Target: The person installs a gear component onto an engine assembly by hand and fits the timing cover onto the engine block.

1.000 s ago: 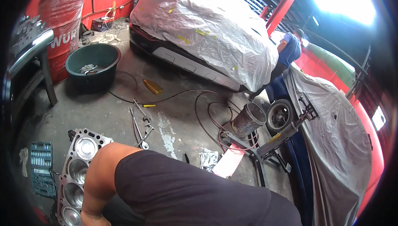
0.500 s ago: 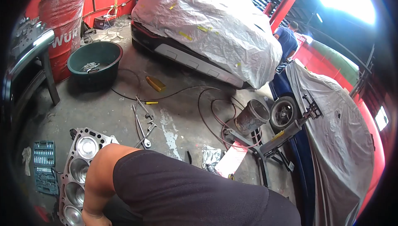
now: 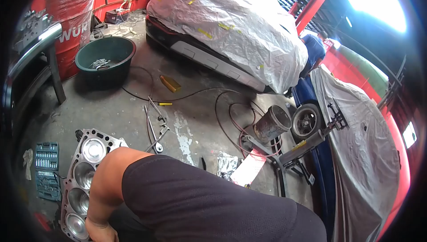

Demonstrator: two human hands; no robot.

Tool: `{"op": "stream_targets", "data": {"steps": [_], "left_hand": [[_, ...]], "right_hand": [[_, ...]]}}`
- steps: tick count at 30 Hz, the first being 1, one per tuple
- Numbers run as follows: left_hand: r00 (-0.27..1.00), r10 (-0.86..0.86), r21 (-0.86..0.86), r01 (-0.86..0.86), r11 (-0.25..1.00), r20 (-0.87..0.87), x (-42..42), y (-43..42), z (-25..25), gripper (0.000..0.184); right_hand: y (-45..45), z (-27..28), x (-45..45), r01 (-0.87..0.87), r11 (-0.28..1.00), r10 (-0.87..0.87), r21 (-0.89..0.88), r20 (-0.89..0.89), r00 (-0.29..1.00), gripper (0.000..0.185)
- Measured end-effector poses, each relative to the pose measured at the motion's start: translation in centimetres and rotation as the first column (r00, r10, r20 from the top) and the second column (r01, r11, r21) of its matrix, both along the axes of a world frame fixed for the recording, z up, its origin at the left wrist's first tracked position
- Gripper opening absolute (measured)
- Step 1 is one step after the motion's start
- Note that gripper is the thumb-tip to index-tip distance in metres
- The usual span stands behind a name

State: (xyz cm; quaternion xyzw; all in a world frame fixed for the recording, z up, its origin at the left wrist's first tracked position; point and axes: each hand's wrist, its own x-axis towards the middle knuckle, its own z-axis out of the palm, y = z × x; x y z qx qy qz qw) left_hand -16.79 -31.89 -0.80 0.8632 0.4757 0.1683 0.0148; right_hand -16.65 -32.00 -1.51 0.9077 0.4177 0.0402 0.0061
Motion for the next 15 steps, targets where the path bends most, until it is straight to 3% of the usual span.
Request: {"op": "stream_targets", "data": {"steps": [5, 9, 11, 15], "left_hand": [[1.000, -0.012, -0.012, 0.012, 1.000, 0.017, -0.4, 0.1, -0.4, 0.056], [0.999, -0.025, -0.043, 0.026, 0.999, 0.029, -0.1, -0.2, -0.5, 0.056], [0.998, -0.045, -0.054, 0.047, 0.997, 0.045, 0.3, -0.5, -0.9, 0.057], [0.998, -0.035, -0.063, 0.038, 0.997, 0.057, 3.4, -0.2, -3.0, 0.058]], "right_hand": [[-0.3, -0.2, -0.3, -0.016, 0.997, 0.014, 0.081, 0.027, 1.000, 0.030], [-0.1, 1.0, -0.7, -0.003, 0.998, 0.001, 0.062, 0.037, 0.999, 0.029], [0.0, 1.2, -0.7, 0.024, 1.000, -0.024, 0.015, -0.043, 0.999, 0.028], [-0.1, -0.7, -0.1, -0.005, 0.997, 0.004, 0.071, 0.012, 1.000, 0.026]]}}
